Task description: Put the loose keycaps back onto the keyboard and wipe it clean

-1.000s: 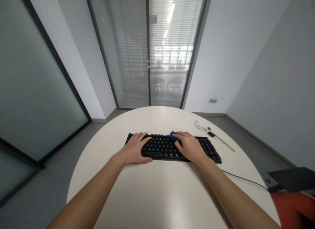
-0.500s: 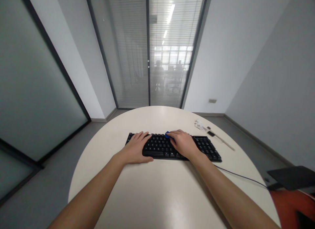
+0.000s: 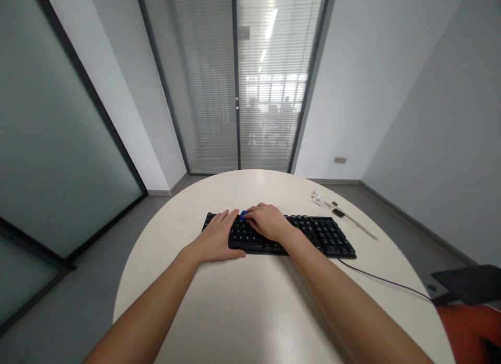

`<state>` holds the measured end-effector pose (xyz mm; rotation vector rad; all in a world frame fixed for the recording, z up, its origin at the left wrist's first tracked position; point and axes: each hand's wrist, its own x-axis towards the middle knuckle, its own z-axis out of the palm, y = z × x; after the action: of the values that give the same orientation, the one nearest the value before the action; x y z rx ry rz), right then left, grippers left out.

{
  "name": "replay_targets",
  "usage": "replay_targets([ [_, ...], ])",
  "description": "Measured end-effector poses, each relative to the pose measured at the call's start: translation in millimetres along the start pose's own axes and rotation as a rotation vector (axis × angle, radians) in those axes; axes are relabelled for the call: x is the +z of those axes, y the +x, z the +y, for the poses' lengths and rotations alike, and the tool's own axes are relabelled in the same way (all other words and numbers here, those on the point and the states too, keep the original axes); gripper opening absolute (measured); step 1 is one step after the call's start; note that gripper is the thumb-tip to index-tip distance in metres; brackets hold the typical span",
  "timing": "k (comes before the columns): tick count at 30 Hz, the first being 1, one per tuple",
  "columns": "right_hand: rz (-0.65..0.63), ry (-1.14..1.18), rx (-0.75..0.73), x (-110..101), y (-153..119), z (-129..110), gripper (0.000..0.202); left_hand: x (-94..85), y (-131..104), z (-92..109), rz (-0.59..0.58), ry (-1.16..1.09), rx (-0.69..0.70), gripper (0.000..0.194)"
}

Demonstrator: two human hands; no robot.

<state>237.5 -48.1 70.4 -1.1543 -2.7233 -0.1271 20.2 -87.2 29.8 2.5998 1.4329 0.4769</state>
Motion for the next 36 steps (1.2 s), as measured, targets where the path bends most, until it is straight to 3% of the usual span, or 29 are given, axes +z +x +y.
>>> replay_targets([
  [17,0.046,0.006,0.136,-6.9,-51.5,42.4,0.029,-1.6,-1.4,-0.4,-0.019,0.002,-0.009,0.115],
  [24,0.085,-0.057,0.276,-8.9,-71.6,56.2,0.027,-2.9,-1.2,-0.3,-0.012,-0.019,-0.006,0.115],
  [29,0.206,0.040,0.299,-1.9,-77.7,54.9,0.034,-1.5,-1.6,-2.0,-0.019,-0.008,-0.010,0.115],
  [36,0.105,0.039,0.292,-1.8,-72.1,49.1,0.034,-4.4,-1.7,1.7,-0.020,-0.010,-0.018,0.113],
])
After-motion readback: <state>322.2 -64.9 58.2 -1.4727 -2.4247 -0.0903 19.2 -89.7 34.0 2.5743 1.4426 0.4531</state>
